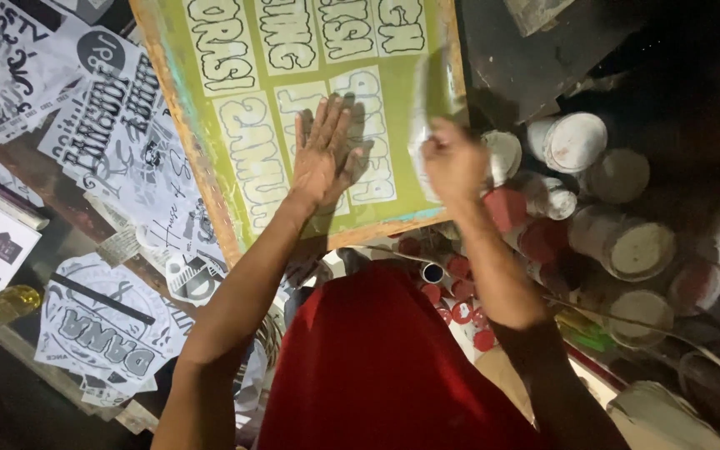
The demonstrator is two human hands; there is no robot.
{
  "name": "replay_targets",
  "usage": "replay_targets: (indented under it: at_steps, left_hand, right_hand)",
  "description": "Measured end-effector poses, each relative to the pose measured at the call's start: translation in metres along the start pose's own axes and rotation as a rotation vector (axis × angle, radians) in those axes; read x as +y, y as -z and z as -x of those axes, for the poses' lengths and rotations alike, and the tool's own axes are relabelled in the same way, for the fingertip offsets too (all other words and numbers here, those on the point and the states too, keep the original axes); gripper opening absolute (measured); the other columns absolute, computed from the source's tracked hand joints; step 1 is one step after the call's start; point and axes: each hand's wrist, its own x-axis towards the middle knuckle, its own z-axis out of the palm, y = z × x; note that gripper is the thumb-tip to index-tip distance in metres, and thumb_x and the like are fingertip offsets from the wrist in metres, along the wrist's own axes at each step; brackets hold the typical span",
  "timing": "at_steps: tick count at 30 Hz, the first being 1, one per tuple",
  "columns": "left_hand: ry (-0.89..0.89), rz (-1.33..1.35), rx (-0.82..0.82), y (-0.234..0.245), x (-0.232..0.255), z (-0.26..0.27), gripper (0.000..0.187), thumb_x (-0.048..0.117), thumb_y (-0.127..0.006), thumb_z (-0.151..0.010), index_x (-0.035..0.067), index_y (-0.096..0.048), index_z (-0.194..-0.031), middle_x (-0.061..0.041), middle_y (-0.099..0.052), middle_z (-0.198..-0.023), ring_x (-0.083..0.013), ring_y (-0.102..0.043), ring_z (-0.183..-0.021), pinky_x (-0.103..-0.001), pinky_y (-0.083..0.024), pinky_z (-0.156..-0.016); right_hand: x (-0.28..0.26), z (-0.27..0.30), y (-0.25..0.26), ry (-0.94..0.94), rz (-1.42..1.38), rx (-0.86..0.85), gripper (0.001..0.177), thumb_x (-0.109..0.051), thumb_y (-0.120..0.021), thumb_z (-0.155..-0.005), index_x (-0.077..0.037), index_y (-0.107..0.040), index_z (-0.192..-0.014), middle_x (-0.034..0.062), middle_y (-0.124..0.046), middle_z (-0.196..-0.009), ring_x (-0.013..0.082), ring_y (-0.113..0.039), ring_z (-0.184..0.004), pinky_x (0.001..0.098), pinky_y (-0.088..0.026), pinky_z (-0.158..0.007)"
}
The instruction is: The person pours a liquid from a plastic bottle onto a wooden board with stenciled text and spreads it evenly using their hands. They then rub the surface of the board with both hands to ensure the liquid is distributed across the stenciled areas.
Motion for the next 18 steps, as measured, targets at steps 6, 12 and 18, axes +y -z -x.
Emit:
replay_targets:
  at_steps: [6,12,18]
  left_hand:
    - [0.019,0.038,0.047,-0.012,0.033,-0.017,0.066,0.054,-0.031,-0.111,0.019,-0.023,-0.166,-0.003,-0.013,-0.174,-0.0272,-0.009,-0.161,-0.06,-0.005,-0.129]
    - [-0.1,-0.074,-0.218,-0.002,0.059,-0.039,0.065,0.047,-0.036,-0.11,0.016,-0.022,-0.165,-0.004,-0.012,-0.173,-0.0287,0.0,-0.158,-0.062,0.003,-0.125]
    - [-0.067,-0.112,-0.309,-0.023,0.061,-0.036,0.068,0.058,-0.029,-0.109,0.023,-0.02,-0.167,0.003,-0.003,-0.174,-0.0276,0.007,-0.159,-0.064,0.01,-0.127]
  right_hand:
    - [0.107,0.003,-0.01,-0.403,-0.176,-0.102,0.024,-0.01,-0.082,-0.077,-0.024,-0.081,-0.096,-0.0008,-0.077,-0.083,0.0097,-0.074,-0.08,0.0241,-0.057,-0.074]
    - [0.128,0.005,-0.031,-0.472,-0.288,-0.151,0.017,-0.002,-0.081,-0.079,-0.011,-0.08,-0.094,0.0051,-0.076,-0.084,0.0114,-0.071,-0.079,0.0264,-0.058,-0.076]
    - [0.116,0.005,-0.028,-0.405,-0.193,-0.181,0.02,-0.007,-0.082,-0.079,-0.017,-0.083,-0.097,0.0088,-0.077,-0.086,0.019,-0.075,-0.077,0.0316,-0.058,-0.069]
